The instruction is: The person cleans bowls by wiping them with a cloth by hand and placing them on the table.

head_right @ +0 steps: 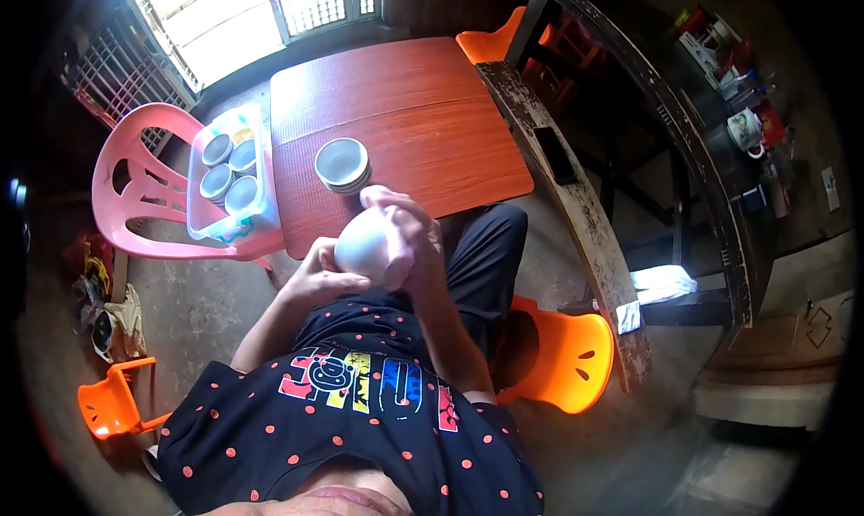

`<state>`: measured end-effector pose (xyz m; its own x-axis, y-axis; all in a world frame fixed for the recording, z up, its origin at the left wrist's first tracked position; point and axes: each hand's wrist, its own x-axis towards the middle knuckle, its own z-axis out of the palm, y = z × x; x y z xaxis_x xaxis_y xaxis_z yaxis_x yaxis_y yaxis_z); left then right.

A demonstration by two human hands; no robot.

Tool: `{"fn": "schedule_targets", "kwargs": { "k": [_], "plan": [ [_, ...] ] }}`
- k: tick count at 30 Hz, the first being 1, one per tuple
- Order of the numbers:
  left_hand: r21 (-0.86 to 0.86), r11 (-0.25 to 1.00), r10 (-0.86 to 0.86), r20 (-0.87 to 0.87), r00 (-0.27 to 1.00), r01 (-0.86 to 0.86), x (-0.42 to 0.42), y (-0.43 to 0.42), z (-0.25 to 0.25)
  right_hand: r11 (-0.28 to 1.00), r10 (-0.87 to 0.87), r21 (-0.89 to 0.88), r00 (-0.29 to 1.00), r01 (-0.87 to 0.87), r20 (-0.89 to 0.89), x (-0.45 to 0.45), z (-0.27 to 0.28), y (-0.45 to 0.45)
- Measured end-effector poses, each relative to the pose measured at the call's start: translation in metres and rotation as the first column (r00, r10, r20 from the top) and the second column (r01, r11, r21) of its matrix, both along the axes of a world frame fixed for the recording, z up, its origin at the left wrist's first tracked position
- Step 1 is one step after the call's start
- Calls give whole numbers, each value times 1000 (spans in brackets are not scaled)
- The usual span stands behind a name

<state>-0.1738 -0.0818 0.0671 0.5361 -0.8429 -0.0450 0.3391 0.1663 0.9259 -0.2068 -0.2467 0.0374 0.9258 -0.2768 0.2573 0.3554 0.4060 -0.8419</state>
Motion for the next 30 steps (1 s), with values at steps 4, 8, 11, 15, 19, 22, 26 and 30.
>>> {"fn": "schedule_targets", "kwargs": {
  "k": [4, 8, 11, 15, 19, 22, 26, 30],
  "plan": [
    [158, 982, 2, 549, 836, -107, -5, -16, -17, 909, 88, 408, 996, -81, 2, 17, -48, -13],
    [-17, 987, -157, -29, 987, 157, 9, -5, 3, 762, 262, -646, 932, -40, 250, 15, 16, -44],
    [-58, 991, -132, -144, 981, 125, 9, -3, -1, 830, 367, -489, 923, -267, 119, 16, 25, -36],
    [57, 994, 73, 251, 965, -90, 1, -14, -23, 794, 281, 446, 900, -413, 334, 18, -30, -6],
    [210, 977, -89, 596, 798, -48, 0, -24, -18, 655, 387, 618, 896, -434, 219, 20, -50, -19],
    [-11, 991, -135, -119, 984, 135, 11, -12, 0, 941, 316, -282, 778, -186, 543, 39, -46, -34],
    [-124, 990, -83, -161, 983, 63, 17, -13, -13, 867, 228, -485, 777, 111, 586, 39, -28, -36],
    [77, 995, 35, 325, 945, -63, 6, -22, -24, 994, 61, 78, 981, -77, 186, 35, -72, -7]
  ]
}}
